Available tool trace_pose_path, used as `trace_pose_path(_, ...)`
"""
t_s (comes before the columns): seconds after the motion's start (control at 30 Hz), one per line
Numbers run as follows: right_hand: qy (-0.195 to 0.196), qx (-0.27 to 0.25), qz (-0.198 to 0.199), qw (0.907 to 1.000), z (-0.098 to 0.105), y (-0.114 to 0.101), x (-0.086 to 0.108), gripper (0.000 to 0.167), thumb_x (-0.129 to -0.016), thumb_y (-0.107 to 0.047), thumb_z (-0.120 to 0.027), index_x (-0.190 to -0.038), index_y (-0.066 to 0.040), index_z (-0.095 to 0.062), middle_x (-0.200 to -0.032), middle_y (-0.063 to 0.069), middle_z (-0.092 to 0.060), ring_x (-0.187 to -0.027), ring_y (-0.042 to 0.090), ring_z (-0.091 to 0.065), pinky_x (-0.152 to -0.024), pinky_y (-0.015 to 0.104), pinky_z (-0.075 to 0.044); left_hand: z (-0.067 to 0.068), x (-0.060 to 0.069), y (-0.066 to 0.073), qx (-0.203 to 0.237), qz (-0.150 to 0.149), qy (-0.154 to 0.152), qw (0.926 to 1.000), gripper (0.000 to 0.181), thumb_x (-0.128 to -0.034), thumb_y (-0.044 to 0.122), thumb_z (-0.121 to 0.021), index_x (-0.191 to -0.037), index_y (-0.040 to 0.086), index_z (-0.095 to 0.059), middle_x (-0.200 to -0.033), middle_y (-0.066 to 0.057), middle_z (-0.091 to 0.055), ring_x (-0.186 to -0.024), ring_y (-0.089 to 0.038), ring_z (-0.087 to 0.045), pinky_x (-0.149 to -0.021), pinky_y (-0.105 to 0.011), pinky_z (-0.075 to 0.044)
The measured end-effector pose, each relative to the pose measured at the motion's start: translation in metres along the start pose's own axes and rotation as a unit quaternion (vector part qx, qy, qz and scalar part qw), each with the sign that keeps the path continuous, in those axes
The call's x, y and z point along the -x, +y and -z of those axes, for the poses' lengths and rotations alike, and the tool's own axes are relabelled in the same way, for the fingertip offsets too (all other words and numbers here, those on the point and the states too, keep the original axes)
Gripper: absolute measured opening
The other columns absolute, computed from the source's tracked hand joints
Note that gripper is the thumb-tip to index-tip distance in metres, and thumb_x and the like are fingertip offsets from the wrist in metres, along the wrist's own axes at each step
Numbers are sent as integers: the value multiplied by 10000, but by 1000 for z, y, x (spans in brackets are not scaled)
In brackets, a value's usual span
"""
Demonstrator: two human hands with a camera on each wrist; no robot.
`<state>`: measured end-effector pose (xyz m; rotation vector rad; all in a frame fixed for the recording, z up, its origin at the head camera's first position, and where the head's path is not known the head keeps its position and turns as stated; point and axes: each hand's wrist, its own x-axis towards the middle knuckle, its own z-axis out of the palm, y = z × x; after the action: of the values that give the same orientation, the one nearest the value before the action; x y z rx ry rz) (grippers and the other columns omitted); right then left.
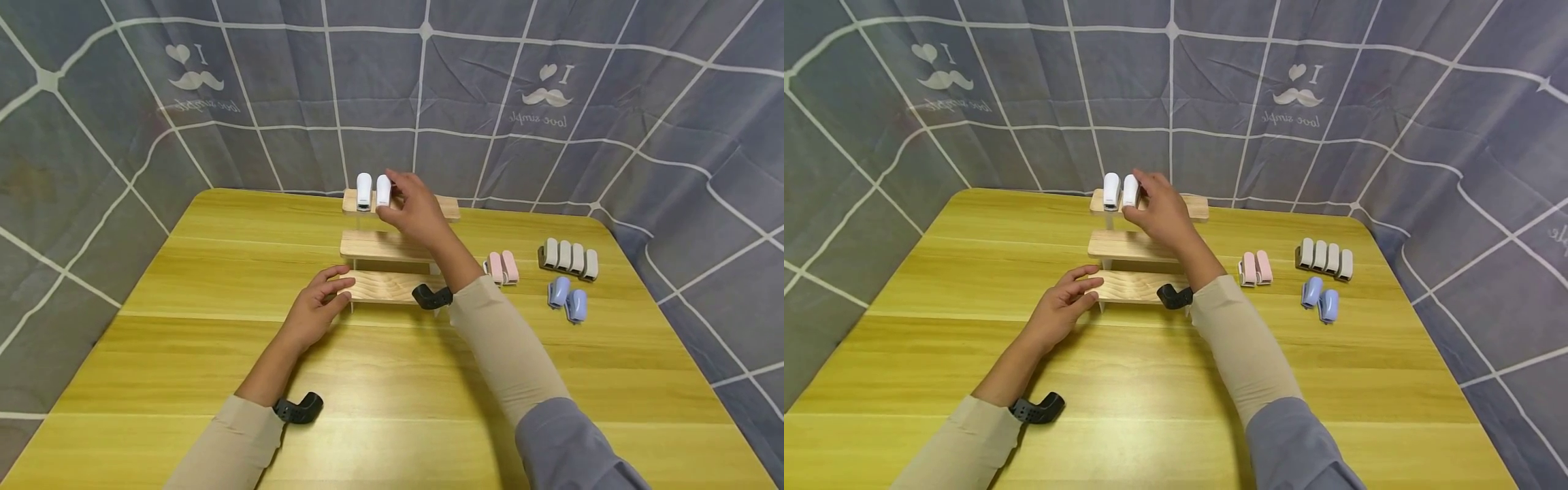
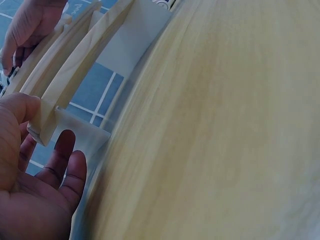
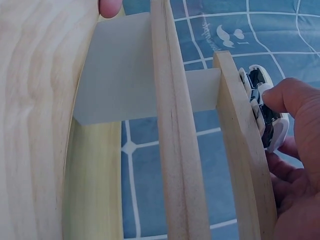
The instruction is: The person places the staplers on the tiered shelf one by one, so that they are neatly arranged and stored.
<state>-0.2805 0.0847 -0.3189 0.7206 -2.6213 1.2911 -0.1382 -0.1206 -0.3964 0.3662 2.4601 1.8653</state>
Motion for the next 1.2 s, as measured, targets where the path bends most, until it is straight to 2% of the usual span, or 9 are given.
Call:
trace_pose_path(0.5,-117,310,106,9994,4,-1,-2,779,-882,-158,-736,-1531,-2,-334,-1431,156,-463,-1235,239,-537,-1032,291,-413,3,-4,-1,4,-58,-10,10000,307,-997,28,-576,-1266,-118,-610,-1490,-194,-418,-1367,-331,-399,-1041,-493,-379)
trace_pose_path(0.67,-113,213,142,9996,6,1,-2,736,-885,-159,-744,-1518,-41,-388,-1467,123,-440,-1259,239,-533,-1035,314,-417,5,-5,0,1,-73,-15,10000,306,-994,20,-578,-1263,-124,-609,-1487,-202,-419,-1357,-339,-410,-1038,-499,-383)
trace_pose_path(0.9,-73,-14,137,9999,9,4,-3,638,-889,-147,-742,-1463,-54,-480,-1434,92,-464,-1250,240,-524,-977,348,-457,5,-6,2,-6,-52,-30,10000,307,-996,21,-576,-1265,-124,-606,-1490,-194,-418,-1367,-346,-398,-1046,-500,-378)
trace_pose_path(1.07,-104,-80,73,9999,11,4,-1,633,-888,-136,-743,-1461,-64,-484,-1425,79,-463,-1218,225,-516,-933,357,-472,5,-5,2,33,-48,-53,10000,313,-999,25,-574,-1272,-124,-602,-1494,-198,-413,-1368,-351,-396,-1050,-507,-374)
trace_pose_path(1.2,-151,-87,126,9998,14,3,1,646,-894,-150,-742,-1473,-67,-469,-1446,75,-449,-1253,234,-493,-971,373,-459,5,-5,2,8,-22,-58,10000,314,-1000,29,-572,-1275,-120,-602,-1499,-193,-409,-1369,-352,-394,-1050,-508,-374)
